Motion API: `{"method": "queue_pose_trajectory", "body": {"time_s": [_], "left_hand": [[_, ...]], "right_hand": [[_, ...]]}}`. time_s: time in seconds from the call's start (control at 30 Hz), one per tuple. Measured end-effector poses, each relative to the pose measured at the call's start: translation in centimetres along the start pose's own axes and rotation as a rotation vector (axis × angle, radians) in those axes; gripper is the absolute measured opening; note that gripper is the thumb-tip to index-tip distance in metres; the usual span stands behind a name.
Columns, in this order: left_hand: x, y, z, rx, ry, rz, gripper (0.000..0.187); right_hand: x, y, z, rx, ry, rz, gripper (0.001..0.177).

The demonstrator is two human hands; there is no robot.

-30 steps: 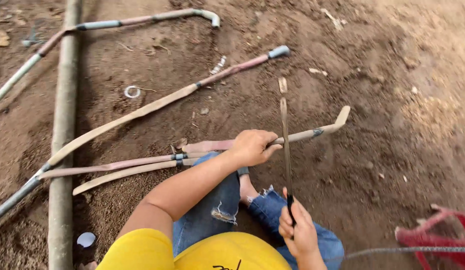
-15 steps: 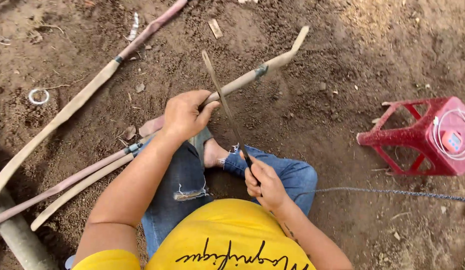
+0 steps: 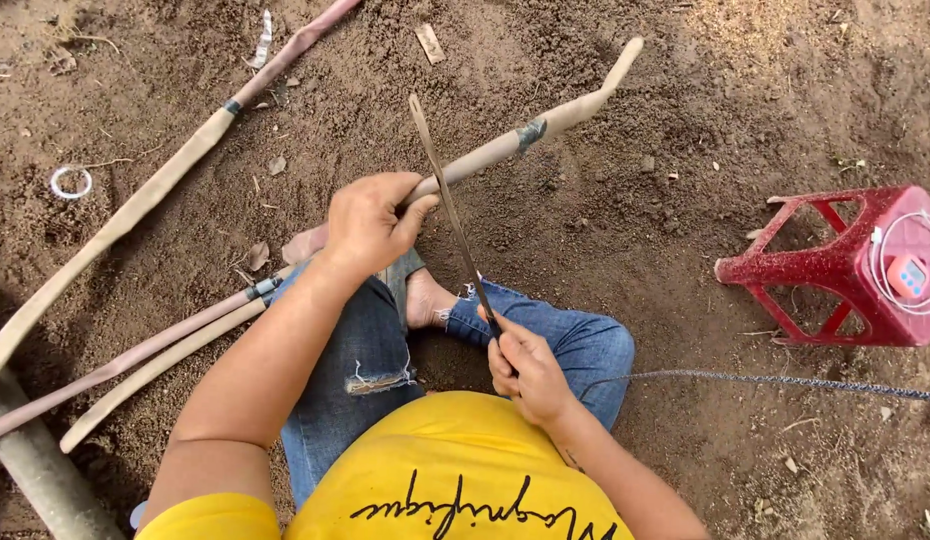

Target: The person sits on the ground and uses a metal file to sharpen the end of a curved bamboo stick. They hold the stick with their left hand and rub the file against the tip with their right hand, occasionally rotating the stick to work on different sides.

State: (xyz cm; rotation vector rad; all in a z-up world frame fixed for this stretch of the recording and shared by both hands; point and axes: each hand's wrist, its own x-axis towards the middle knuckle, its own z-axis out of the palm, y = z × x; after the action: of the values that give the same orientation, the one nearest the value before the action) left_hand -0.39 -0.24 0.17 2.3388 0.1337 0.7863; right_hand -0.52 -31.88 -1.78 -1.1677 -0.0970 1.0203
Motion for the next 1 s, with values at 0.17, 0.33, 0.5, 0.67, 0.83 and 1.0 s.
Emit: {"method": "queue_pose_trajectory", "body": {"time_s": [0.17,0.33,0.5,0.67,0.83,1.0], "left_hand": [[0.1,1.7,0.7,-0.066,-0.062,0.097,0.015],[0.1,1.9,-0.3,-0.040,-0.077,0.114,0.019],[0.1,0.0,-0.6,-0.008,-0.041,0.044,0.018],[-0.2,1.0,0.3,0.004,-0.009,0.115,0.019],[-0.2,0.6,0.2,0.007,0.006,0.097,0.022],[0.2,-0.1,-0.8,0.007,0.019,0.023,0.020]], "right_hand": [[2.6,-3.3,1.9,0.048,-0.028,-0.047,0.051],[2.6,-3.2,2.5,0.064,-0.043,-0.048,0.051],[-0.1,-0.9,1.8,0.047,-0.012,0.017,0.052],[1.4,-2.3,1.3,0.060,-0.019,-0.023,0.050],[1.9,-3.2,2.5,0.038,-0.055,-0.033,0.051],[-0.5,-1.3,1.1,0.020,-0.021,0.031,0.052]]}}
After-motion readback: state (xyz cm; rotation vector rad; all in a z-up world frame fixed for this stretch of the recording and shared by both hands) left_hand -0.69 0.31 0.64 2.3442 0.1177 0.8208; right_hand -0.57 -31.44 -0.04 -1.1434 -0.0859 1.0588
